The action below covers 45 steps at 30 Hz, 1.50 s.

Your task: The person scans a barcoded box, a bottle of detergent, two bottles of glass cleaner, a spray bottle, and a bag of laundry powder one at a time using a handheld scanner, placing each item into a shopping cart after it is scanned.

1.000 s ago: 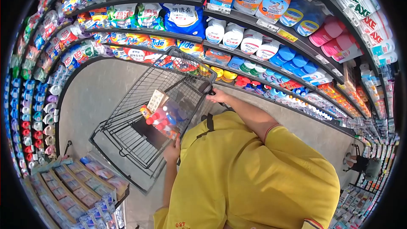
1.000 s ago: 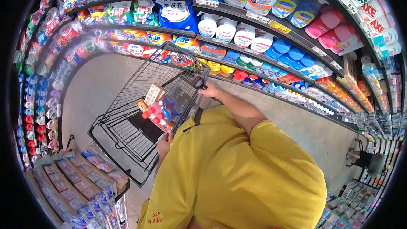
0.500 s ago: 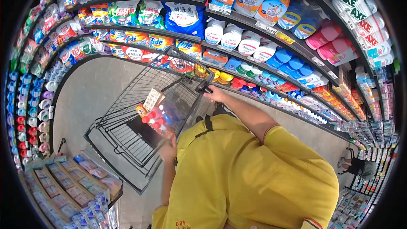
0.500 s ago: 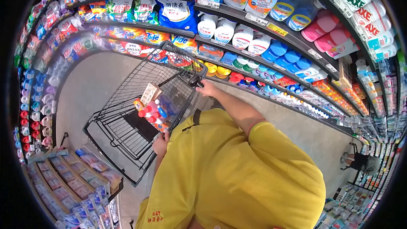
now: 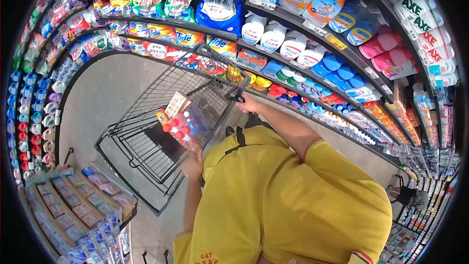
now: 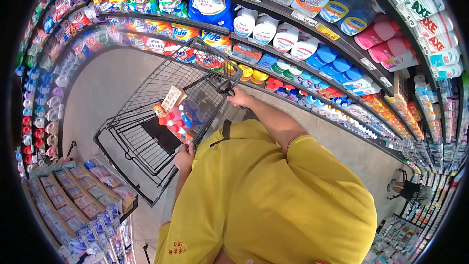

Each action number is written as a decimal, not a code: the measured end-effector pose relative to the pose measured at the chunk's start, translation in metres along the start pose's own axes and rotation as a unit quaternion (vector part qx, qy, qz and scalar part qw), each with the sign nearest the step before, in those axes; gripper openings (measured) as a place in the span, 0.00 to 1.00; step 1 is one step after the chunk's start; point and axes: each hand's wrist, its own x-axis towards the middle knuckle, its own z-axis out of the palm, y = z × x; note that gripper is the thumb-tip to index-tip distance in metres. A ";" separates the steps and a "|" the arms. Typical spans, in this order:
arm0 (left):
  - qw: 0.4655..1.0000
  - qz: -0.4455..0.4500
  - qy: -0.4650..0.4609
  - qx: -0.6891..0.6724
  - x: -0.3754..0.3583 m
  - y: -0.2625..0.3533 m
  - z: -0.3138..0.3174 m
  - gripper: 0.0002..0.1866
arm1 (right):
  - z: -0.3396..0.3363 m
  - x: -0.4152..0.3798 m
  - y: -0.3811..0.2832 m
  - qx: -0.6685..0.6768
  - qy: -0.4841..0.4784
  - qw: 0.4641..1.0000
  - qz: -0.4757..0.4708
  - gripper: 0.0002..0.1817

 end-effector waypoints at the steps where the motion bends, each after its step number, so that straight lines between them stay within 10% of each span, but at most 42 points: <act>1: 1.000 0.006 0.010 -0.004 -0.001 0.001 -0.001 0.19 | 0.000 0.003 0.003 0.001 -0.005 1.000 0.001 0.28; 26: 0.999 -0.010 -0.042 -0.019 -0.001 0.000 -0.013 0.22 | -0.049 -0.068 -0.036 0.307 -0.136 0.941 -0.029 0.16; 35: 0.985 0.095 -0.096 -0.106 0.034 0.002 -0.015 0.20 | -0.136 -0.113 -0.074 0.415 0.025 0.900 -0.128 0.13; 45: 0.875 0.229 -0.194 -0.381 0.128 0.234 -0.112 0.20 | -0.244 -0.175 -0.130 0.367 0.282 0.788 -0.405 0.22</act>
